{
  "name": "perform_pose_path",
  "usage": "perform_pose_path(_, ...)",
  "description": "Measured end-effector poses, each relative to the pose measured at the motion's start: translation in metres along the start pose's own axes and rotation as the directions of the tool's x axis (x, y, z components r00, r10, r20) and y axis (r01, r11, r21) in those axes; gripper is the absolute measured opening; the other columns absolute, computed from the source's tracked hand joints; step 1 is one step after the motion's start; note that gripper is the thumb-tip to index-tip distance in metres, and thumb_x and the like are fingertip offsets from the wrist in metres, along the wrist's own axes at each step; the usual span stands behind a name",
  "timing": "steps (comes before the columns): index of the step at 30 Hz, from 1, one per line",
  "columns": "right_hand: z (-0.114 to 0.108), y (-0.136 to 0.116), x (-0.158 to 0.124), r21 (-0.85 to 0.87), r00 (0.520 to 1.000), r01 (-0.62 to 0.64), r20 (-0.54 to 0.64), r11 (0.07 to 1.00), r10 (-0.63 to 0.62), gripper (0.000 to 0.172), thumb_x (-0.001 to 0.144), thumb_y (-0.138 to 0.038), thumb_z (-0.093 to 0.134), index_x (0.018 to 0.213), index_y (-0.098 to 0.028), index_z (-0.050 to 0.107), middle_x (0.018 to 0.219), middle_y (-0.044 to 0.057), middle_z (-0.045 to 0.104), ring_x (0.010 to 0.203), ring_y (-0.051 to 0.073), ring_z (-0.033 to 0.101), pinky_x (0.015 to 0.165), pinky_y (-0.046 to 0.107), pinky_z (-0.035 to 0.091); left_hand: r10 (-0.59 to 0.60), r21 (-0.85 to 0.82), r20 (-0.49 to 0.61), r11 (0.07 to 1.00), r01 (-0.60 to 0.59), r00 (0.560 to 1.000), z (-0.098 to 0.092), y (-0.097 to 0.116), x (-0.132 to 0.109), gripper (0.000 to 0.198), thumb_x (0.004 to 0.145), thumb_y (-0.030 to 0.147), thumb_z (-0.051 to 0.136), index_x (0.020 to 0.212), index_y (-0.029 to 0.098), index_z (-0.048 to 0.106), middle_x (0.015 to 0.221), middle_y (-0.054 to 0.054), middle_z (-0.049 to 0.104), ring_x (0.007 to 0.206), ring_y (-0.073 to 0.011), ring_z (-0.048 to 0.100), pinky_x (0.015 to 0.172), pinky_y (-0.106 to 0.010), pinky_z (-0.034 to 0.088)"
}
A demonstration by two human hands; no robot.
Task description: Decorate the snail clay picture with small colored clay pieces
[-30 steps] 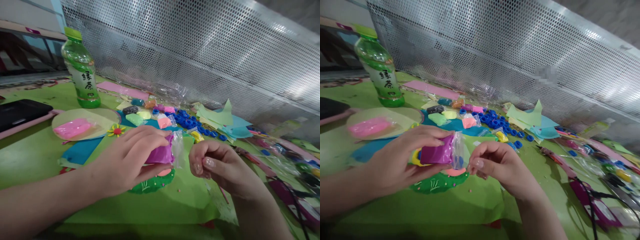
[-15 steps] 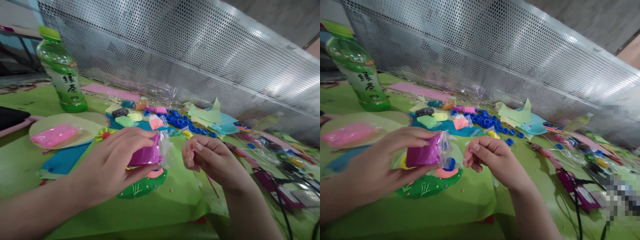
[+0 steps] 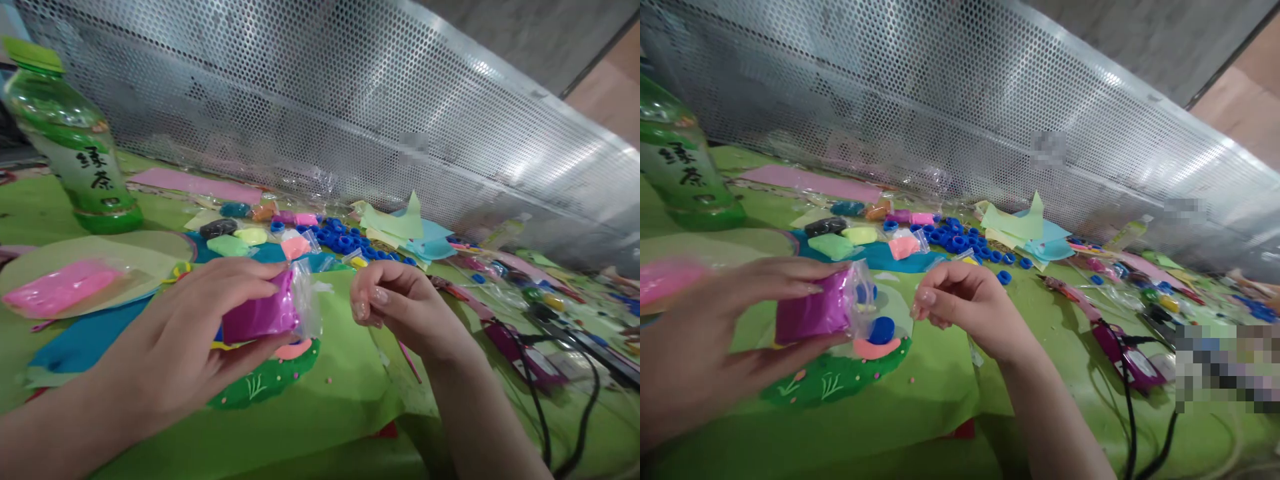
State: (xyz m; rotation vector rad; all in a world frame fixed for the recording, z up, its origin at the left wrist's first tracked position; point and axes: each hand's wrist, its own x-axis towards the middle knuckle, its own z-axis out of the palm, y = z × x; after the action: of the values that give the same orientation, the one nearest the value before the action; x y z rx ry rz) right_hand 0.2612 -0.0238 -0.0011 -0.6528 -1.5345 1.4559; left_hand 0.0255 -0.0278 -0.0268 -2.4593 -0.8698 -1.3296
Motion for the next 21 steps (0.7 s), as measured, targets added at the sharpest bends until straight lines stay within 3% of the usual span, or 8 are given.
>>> perform_pose_path(5, 0.0006, 0.0000, 0.0014, 0.001, 0.998, 0.032, -0.057, 0.999, -0.032, 0.012, 0.072, -0.027, 0.070, 0.066, -0.019, 0.064, 0.058, -0.003, 0.059, 0.049, 0.006, 0.045, 0.044, 0.019, 0.035, -0.029, -0.056, -0.022, 0.998, 0.028, 0.999, 0.0023, -0.0033, -0.0040, 0.031, 0.075, 0.031, 0.066, 0.101, 0.018, 0.054, 0.103, -0.002, 0.063, 0.093, -0.0138, 0.061, 0.088, -0.023, 0.050)
perform_pose_path(10, 0.0012, -0.0013, 0.0030, -0.014, 0.998, 0.057, -0.022, 0.998, -0.057, 0.002, 0.072, -0.019, 0.070, 0.072, -0.021, 0.070, 0.063, -0.001, 0.066, 0.048, 0.005, 0.048, 0.042, 0.017, 0.037, -0.027, -0.061, -0.012, 0.998, 0.026, 1.000, 0.0007, -0.0048, -0.0047, 0.030, 0.075, 0.031, 0.065, 0.101, 0.020, 0.053, 0.102, -0.002, 0.063, 0.091, -0.0151, 0.061, 0.085, -0.027, 0.052)
perform_pose_path(16, -0.0001, -0.0020, 0.0014, -0.079, 0.998, 0.034, 0.052, 0.996, -0.030, 0.011, 0.079, -0.020, 0.064, 0.085, -0.023, 0.073, 0.074, 0.002, 0.071, 0.045, 0.004, 0.045, 0.041, 0.018, 0.038, 0.006, 0.021, -0.008, 1.000, -0.006, 1.000, -0.0002, -0.0016, 0.0002, 0.028, 0.079, 0.036, 0.060, 0.098, 0.016, 0.052, 0.098, -0.006, 0.063, 0.092, -0.0158, 0.061, 0.083, -0.026, 0.052)
perform_pose_path(21, 0.0002, -0.0034, -0.0002, -0.099, 0.997, 0.016, 0.074, 0.995, -0.009, 0.019, 0.086, -0.029, 0.056, 0.079, -0.019, 0.071, 0.069, 0.003, 0.068, 0.047, 0.006, 0.048, 0.041, 0.019, 0.040, -0.022, 0.029, 0.020, 0.999, 0.021, 1.000, -0.0013, 0.0002, -0.0005, 0.027, 0.081, 0.037, 0.058, 0.099, 0.018, 0.052, 0.098, -0.006, 0.063, 0.093, -0.0168, 0.061, 0.083, -0.029, 0.052)
